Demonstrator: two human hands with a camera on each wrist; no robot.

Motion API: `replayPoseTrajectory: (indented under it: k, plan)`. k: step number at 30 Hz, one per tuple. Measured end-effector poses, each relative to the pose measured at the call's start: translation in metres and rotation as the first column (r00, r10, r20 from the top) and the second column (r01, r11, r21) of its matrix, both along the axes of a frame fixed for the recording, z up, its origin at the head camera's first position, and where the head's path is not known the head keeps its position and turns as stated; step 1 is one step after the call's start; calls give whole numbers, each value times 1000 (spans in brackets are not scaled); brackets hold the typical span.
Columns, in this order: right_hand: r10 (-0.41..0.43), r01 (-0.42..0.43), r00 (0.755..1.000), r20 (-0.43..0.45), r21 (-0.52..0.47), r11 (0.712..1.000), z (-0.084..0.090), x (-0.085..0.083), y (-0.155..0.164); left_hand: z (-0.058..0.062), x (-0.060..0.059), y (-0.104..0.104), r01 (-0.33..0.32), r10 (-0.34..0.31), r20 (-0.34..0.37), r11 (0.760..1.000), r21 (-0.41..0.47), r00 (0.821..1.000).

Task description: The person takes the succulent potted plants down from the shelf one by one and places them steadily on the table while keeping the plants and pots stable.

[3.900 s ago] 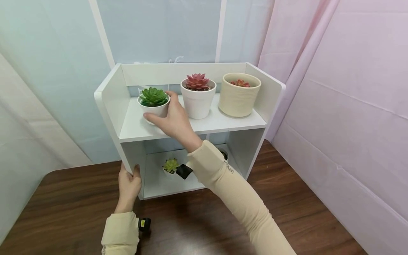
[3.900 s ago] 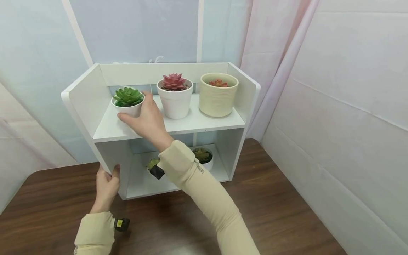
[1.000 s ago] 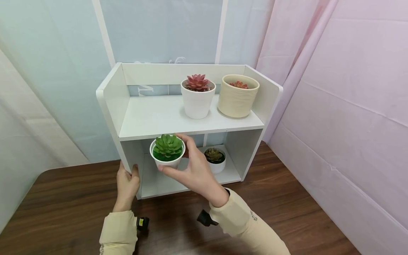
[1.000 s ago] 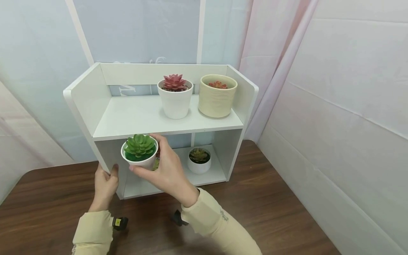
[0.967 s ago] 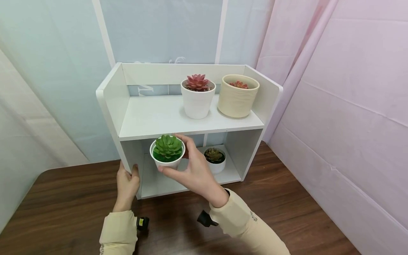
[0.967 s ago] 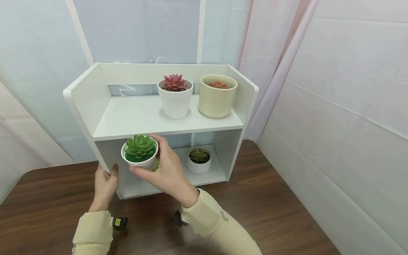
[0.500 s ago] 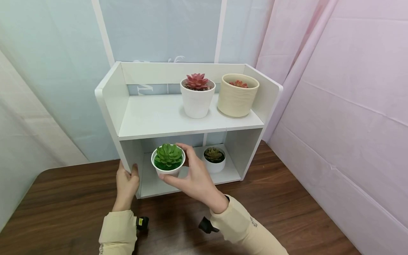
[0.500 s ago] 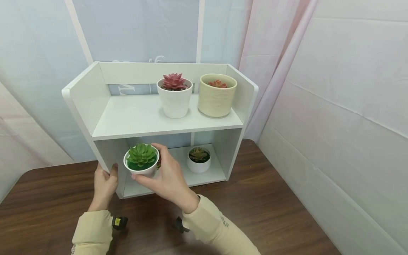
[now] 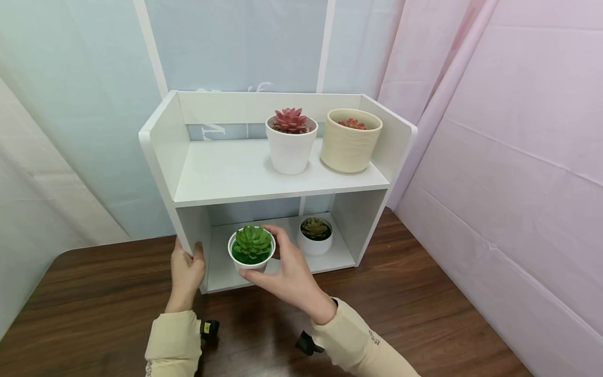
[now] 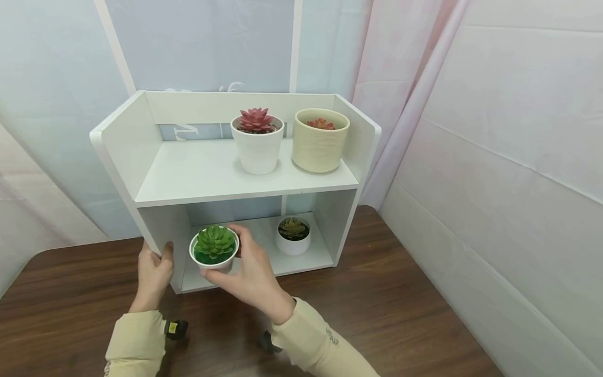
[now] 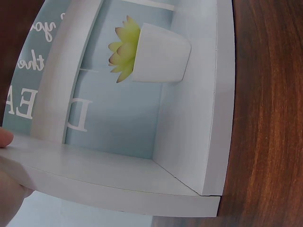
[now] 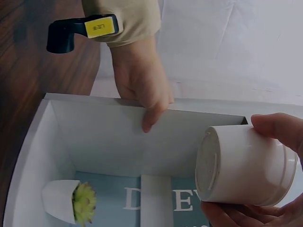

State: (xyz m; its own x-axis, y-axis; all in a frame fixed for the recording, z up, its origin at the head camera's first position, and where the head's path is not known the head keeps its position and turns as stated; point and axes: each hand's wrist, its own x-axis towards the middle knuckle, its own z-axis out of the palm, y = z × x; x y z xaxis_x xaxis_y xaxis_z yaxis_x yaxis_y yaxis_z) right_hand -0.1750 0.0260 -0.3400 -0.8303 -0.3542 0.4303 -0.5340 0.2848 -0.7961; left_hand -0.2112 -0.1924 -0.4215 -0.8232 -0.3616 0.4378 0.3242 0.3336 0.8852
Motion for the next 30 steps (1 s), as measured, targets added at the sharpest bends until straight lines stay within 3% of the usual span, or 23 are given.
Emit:
replayPoseTrajectory:
  k: [22, 30]
  plan:
    - [8, -9, 995, 100, 8, 1000, -35, 1, 4, 0, 0, -1, 17, -17, 15, 1000, 18, 1000]
    - [-21, 17, 996, 91, 43, 999, -46, 3, 6, 0, 0, -1, 15, -15, 20, 1000, 21, 1000]
